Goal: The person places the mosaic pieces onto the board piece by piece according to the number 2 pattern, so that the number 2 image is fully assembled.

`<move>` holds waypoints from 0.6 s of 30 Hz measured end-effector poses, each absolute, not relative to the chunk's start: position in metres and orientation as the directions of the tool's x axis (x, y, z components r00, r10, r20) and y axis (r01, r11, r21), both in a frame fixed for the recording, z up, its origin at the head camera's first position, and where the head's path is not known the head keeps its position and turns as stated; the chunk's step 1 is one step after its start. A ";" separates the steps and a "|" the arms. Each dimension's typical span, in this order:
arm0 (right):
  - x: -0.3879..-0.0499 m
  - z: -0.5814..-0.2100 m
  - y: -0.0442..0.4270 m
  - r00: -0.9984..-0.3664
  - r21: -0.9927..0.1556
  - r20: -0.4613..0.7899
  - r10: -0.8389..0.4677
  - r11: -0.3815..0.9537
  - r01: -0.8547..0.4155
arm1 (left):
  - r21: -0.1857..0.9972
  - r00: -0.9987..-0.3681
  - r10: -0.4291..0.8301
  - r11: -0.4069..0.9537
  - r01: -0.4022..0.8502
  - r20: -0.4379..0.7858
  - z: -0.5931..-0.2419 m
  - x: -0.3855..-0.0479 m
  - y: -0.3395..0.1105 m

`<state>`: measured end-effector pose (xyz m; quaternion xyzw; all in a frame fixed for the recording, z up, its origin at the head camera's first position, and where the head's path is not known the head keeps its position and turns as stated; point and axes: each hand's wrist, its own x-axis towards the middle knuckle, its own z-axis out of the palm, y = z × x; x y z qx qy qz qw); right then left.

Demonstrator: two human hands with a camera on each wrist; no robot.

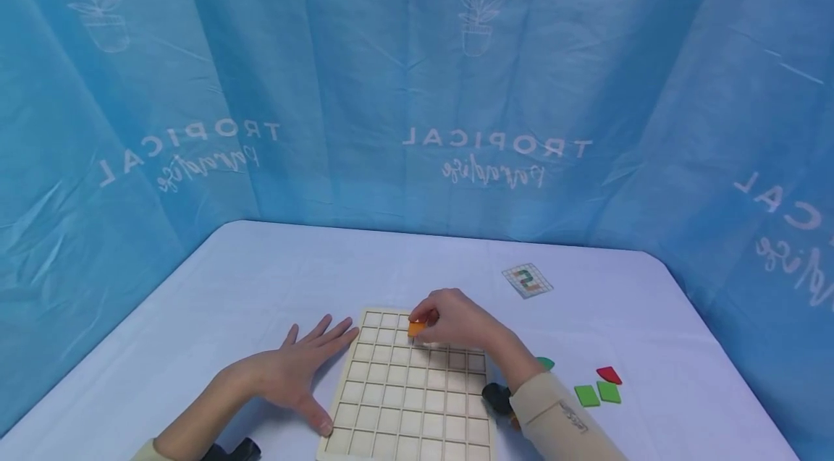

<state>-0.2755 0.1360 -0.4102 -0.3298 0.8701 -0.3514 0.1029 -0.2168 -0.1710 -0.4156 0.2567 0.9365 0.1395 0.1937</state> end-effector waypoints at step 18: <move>-0.273 -0.411 0.107 -0.767 -0.619 0.003 -0.641 0.602 -0.505 | 0.356 -0.788 0.551 0.820 0.449 -0.275 -0.417 -0.217 -0.173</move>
